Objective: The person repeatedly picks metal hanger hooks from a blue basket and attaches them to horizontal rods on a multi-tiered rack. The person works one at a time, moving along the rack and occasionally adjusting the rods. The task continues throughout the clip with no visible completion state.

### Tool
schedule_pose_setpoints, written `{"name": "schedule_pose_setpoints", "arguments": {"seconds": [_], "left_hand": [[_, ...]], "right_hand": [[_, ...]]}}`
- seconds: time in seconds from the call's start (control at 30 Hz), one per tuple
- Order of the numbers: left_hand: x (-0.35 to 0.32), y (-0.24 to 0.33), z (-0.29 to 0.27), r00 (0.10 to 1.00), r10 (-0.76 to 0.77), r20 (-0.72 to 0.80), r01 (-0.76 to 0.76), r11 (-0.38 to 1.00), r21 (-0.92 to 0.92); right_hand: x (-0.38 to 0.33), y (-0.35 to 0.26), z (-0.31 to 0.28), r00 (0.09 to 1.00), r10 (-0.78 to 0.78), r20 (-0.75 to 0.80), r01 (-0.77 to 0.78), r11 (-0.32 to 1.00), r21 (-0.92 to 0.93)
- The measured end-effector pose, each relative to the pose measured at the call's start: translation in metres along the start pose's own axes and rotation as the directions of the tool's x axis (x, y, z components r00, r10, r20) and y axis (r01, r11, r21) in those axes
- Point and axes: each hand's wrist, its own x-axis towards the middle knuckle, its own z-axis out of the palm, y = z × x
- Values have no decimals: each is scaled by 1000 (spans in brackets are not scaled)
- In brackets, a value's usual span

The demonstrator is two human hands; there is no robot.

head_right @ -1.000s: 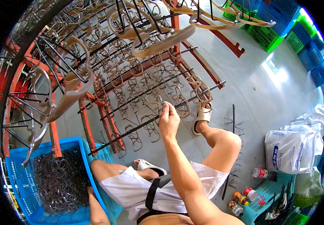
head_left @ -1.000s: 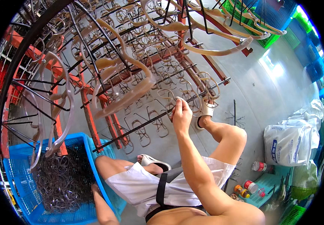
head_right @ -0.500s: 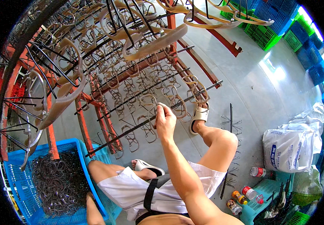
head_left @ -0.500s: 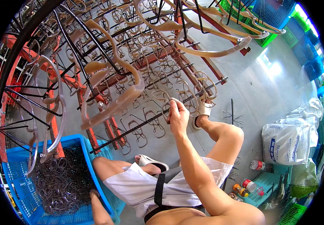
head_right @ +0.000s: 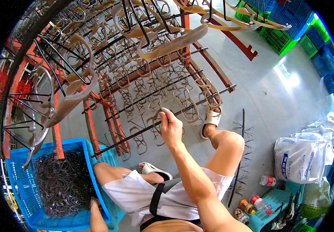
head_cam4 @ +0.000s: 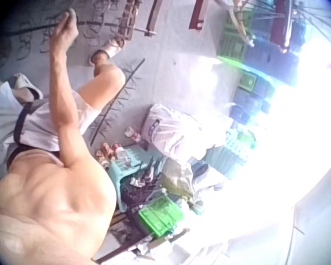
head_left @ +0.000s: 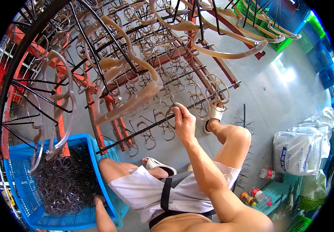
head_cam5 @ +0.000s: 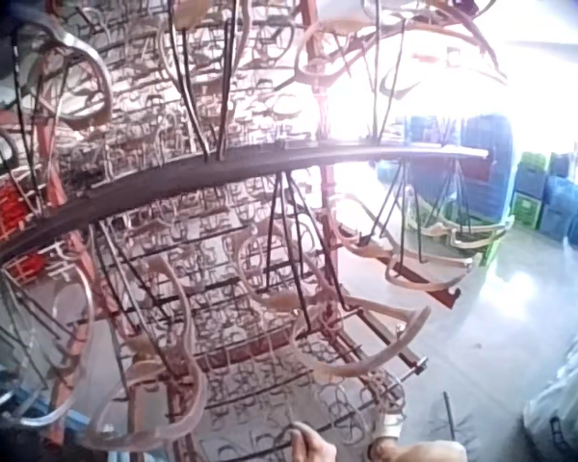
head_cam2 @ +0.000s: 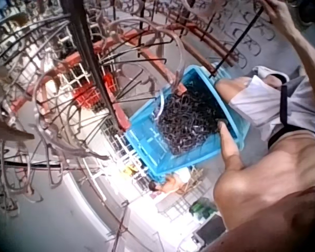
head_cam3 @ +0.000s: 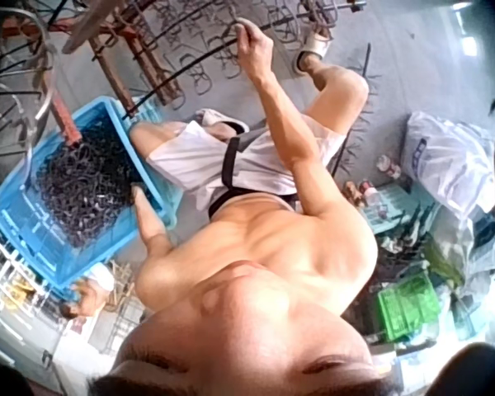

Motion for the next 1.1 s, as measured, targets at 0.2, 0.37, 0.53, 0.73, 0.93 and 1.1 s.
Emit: {"name": "schedule_pose_setpoints", "arguments": {"seconds": [0.2, 0.37, 0.53, 0.73, 0.93, 1.1], "left_hand": [[-17, -3, -16, 992, -60, 114, 89, 960, -266], [-40, 8, -42, 989, 111, -99, -124, 982, -142], [-82, 42, -49, 987, 26, -157, -54, 983, -174], [-103, 47, -49, 974, 79, -214, -121, 974, -194], [-60, 16, -30, 957, 76, -281, -159, 945, -287], [-62, 21, -21, 955, 151, -256, -212, 950, -230]], "right_hand": [[0, -6, -1, 1000, 11, 1, -11, 1000, -17], [-1, 6, 3, 1000, 24, 13, -25, 999, 42], [0, 9, 2, 999, -16, -34, 17, 1000, 15], [2, 4, 2, 999, -42, -35, 41, 999, -31], [-2, -5, 3, 999, 14, -39, -14, 1000, -15], [1, -4, 0, 995, -11, -100, 5, 998, -59]]}}
